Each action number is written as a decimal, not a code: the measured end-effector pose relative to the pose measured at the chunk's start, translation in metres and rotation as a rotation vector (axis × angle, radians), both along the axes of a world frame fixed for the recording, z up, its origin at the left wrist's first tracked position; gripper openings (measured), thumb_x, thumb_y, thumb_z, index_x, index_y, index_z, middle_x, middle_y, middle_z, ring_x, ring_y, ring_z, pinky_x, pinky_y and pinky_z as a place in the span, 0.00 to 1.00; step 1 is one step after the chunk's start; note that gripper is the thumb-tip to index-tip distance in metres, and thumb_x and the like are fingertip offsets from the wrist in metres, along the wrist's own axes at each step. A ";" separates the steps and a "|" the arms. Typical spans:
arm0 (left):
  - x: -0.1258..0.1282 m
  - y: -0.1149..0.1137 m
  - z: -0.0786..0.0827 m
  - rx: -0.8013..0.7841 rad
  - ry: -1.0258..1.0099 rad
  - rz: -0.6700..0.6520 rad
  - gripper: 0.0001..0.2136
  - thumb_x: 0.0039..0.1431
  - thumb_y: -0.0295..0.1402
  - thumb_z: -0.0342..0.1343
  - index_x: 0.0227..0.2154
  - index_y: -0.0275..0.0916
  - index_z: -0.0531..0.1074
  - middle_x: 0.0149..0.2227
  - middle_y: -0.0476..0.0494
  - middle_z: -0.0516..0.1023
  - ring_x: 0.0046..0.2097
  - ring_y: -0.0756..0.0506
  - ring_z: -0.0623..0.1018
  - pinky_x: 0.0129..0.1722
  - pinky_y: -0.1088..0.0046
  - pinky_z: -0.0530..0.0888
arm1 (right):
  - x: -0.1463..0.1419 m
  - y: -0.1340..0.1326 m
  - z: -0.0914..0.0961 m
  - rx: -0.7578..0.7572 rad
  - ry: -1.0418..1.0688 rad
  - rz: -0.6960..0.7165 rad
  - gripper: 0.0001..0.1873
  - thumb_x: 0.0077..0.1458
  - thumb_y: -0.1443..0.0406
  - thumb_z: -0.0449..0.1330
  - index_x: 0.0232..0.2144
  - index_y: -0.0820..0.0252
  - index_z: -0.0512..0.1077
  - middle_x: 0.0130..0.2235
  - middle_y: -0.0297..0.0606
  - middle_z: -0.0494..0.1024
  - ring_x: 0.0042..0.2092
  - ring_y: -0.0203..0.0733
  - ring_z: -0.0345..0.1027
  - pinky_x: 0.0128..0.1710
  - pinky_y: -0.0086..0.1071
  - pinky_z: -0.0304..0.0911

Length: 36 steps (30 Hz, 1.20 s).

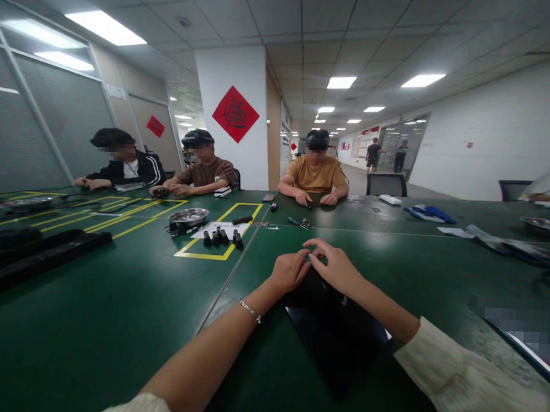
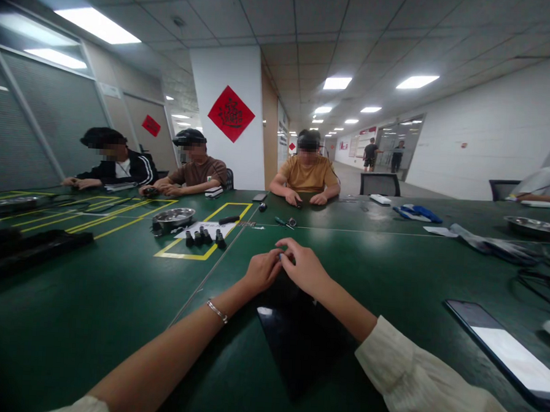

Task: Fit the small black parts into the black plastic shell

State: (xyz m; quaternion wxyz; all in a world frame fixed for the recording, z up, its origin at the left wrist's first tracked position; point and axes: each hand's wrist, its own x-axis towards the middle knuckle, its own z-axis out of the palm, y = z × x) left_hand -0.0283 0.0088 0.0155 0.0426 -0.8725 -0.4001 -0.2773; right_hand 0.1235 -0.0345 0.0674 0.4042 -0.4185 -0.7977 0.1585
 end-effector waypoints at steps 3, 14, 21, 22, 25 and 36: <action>-0.002 0.003 -0.005 0.065 -0.007 -0.012 0.16 0.60 0.37 0.34 0.44 0.37 0.61 0.34 0.41 0.74 0.36 0.47 0.74 0.36 0.73 0.67 | 0.001 -0.002 0.004 -0.037 -0.029 0.012 0.17 0.51 0.67 0.49 0.45 0.60 0.64 0.27 0.31 0.71 0.31 0.33 0.65 0.37 0.27 0.59; -0.016 0.024 -0.002 -0.046 -0.743 0.263 0.14 0.60 0.39 0.33 0.39 0.39 0.61 0.18 0.54 0.65 0.21 0.52 0.68 0.24 0.78 0.62 | 0.005 -0.028 0.012 -0.242 -0.690 -0.259 0.27 0.53 0.52 0.47 0.49 0.64 0.61 0.41 0.52 0.69 0.42 0.52 0.65 0.40 0.39 0.57; -0.037 0.049 -0.010 -0.203 -1.060 0.369 0.12 0.58 0.41 0.36 0.31 0.39 0.60 0.15 0.57 0.63 0.18 0.52 0.66 0.21 0.78 0.61 | 0.021 -0.024 0.026 -0.481 -0.603 -0.078 0.15 0.55 0.59 0.46 0.40 0.63 0.61 0.33 0.44 0.71 0.22 0.36 0.65 0.22 0.28 0.59; -0.036 0.049 -0.011 -0.215 -1.056 0.355 0.13 0.58 0.40 0.36 0.28 0.39 0.59 0.15 0.56 0.62 0.18 0.52 0.65 0.21 0.78 0.61 | 0.025 -0.021 0.027 -0.535 -0.549 -0.044 0.14 0.55 0.58 0.46 0.39 0.62 0.61 0.31 0.41 0.71 0.19 0.33 0.63 0.19 0.27 0.58; -0.035 0.048 -0.012 -0.254 -0.987 0.334 0.16 0.58 0.41 0.35 0.21 0.39 0.59 0.14 0.55 0.61 0.18 0.52 0.65 0.21 0.77 0.61 | 0.038 -0.014 0.029 -0.639 -0.395 -0.008 0.14 0.55 0.57 0.47 0.39 0.60 0.59 0.26 0.35 0.69 0.16 0.31 0.60 0.13 0.23 0.53; -0.036 0.045 -0.015 -0.198 -0.861 0.223 0.17 0.59 0.44 0.33 0.25 0.39 0.61 0.18 0.52 0.66 0.23 0.51 0.67 0.27 0.75 0.62 | 0.059 -0.007 -0.014 -0.980 0.389 -0.105 0.13 0.56 0.57 0.43 0.36 0.61 0.58 0.14 0.30 0.65 0.12 0.30 0.55 0.08 0.18 0.46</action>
